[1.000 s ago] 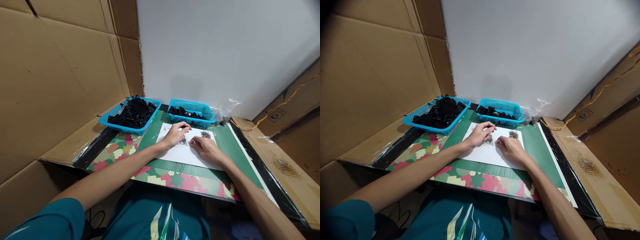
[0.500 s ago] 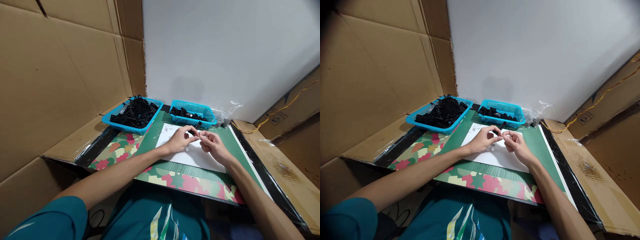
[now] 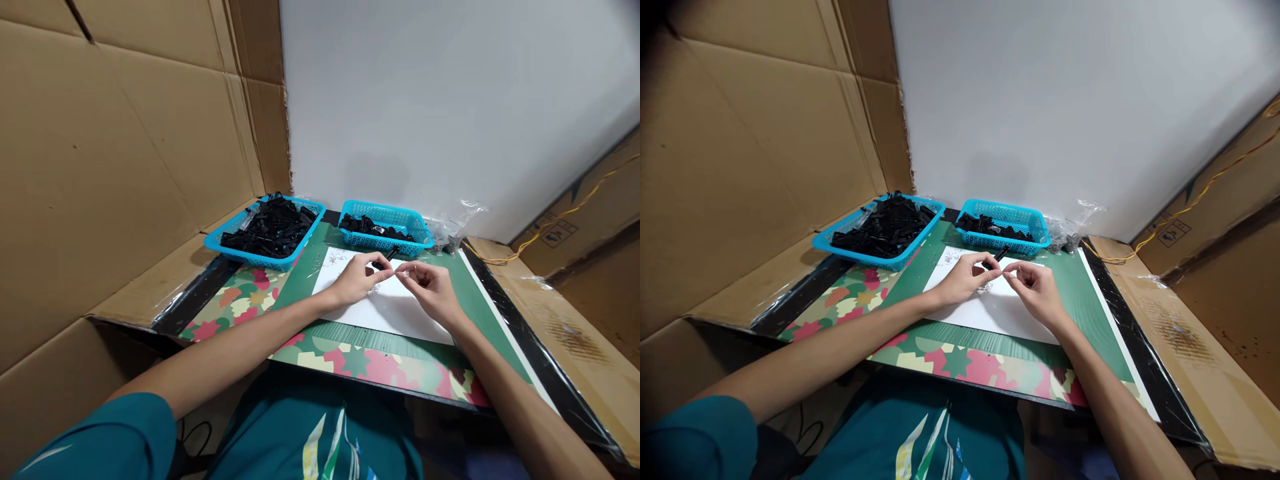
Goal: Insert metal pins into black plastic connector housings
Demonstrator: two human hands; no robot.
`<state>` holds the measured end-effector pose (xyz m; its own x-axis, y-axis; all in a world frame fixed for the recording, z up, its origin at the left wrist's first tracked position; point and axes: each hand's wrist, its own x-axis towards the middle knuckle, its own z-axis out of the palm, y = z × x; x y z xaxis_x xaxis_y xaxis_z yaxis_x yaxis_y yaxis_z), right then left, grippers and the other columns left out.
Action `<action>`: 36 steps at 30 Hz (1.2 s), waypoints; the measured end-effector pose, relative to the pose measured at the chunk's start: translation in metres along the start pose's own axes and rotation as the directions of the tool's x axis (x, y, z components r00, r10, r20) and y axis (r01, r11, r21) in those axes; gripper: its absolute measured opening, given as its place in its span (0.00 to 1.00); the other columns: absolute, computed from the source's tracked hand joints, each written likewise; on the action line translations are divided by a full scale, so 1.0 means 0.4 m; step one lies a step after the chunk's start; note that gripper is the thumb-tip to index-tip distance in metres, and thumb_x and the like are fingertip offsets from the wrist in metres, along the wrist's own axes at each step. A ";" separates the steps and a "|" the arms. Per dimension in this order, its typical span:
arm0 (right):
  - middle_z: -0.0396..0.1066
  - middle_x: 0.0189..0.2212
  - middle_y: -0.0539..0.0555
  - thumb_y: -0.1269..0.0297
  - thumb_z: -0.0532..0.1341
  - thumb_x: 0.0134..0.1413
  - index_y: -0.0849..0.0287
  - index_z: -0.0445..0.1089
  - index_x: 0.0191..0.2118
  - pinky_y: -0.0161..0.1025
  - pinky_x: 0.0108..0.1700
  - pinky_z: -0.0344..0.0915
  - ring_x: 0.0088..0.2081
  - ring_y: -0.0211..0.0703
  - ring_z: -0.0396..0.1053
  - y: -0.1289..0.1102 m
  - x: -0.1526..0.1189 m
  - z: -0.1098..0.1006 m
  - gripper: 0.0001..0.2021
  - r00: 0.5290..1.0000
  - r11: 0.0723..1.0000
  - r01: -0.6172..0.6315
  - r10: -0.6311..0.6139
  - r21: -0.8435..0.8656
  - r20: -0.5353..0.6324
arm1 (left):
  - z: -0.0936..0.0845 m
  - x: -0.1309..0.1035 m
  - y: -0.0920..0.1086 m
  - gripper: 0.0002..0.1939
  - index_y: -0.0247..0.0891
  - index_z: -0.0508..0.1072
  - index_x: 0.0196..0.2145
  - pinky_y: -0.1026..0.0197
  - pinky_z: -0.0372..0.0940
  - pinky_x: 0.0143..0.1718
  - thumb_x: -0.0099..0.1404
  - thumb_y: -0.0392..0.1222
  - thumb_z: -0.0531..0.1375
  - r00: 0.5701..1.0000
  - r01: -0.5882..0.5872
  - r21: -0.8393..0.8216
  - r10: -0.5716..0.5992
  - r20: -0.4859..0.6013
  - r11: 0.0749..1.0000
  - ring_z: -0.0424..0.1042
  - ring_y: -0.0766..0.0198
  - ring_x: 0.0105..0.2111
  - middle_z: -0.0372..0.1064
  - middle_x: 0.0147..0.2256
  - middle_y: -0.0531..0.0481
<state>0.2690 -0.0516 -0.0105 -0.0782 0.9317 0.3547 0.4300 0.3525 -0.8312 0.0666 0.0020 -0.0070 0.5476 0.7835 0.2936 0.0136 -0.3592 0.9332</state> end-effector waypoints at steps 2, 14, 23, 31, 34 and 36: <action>0.49 0.20 0.45 0.48 0.65 0.63 0.59 0.78 0.36 0.39 0.27 0.44 0.24 0.37 0.46 -0.005 -0.003 0.000 0.18 0.999 0.998 0.032 -0.034 -0.054 -0.028 | 0.000 0.000 -0.002 0.15 0.34 0.76 0.37 0.65 0.60 0.30 0.67 0.51 0.66 1.000 0.003 -0.004 -0.003 0.007 1.000 0.66 0.68 0.29 0.73 0.36 0.49; 0.52 0.17 0.42 0.67 0.64 0.59 0.59 0.79 0.34 0.35 0.24 0.50 0.20 0.33 0.48 0.010 -0.006 0.003 0.05 0.903 0.889 0.310 -0.386 -0.336 -0.189 | -0.009 0.002 -0.009 0.27 0.42 0.67 0.60 0.69 0.56 0.21 0.70 0.53 0.65 0.992 0.094 -0.133 -0.081 0.097 0.987 0.61 0.76 0.21 0.70 0.41 0.49; 0.59 0.16 0.41 0.73 0.64 0.61 0.58 0.79 0.35 0.31 0.23 0.55 0.17 0.31 0.54 0.005 -0.016 0.011 0.06 0.762 0.721 0.483 -0.625 -0.496 -0.167 | -0.013 0.011 -0.004 0.38 0.35 0.72 0.60 0.66 0.65 0.28 0.56 0.48 0.77 0.999 0.046 -0.150 -0.044 0.017 0.988 0.73 0.67 0.29 0.79 0.40 0.43; 0.66 0.16 0.44 0.73 0.64 0.62 0.58 0.78 0.35 0.31 0.23 0.57 0.16 0.31 0.58 -0.004 -0.018 0.006 0.07 0.763 0.685 0.538 -0.643 -0.492 -0.061 | -0.009 0.009 -0.026 0.36 0.33 0.78 0.60 0.64 0.69 0.27 0.56 0.46 0.77 0.999 0.046 -0.108 -0.047 -0.013 0.993 0.76 0.63 0.31 0.81 0.47 0.36; 0.69 0.17 0.45 0.74 0.64 0.62 0.58 0.79 0.35 0.32 0.22 0.57 0.16 0.31 0.60 -0.003 -0.018 0.006 0.07 0.767 0.692 0.547 -0.639 -0.471 -0.049 | -0.011 0.010 -0.029 0.34 0.33 0.80 0.57 0.63 0.71 0.30 0.55 0.46 0.77 0.999 0.026 -0.096 -0.028 -0.016 0.995 0.78 0.61 0.34 0.81 0.48 0.36; 0.71 0.18 0.46 0.74 0.64 0.62 0.59 0.79 0.35 0.32 0.23 0.58 0.17 0.31 0.61 -0.001 -0.018 0.007 0.07 0.768 0.701 0.548 -0.638 -0.457 -0.059 | -0.013 0.011 -0.029 0.33 0.33 0.81 0.57 0.62 0.72 0.32 0.55 0.47 0.77 0.999 0.026 -0.090 -0.028 -0.017 0.996 0.78 0.60 0.35 0.81 0.48 0.35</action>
<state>0.2668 -0.0583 -0.0138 -0.2812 0.4850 0.8281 0.6694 0.7175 -0.1929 0.0646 0.0124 -0.0154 0.5330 0.8015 0.2710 -0.0477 -0.2914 0.9554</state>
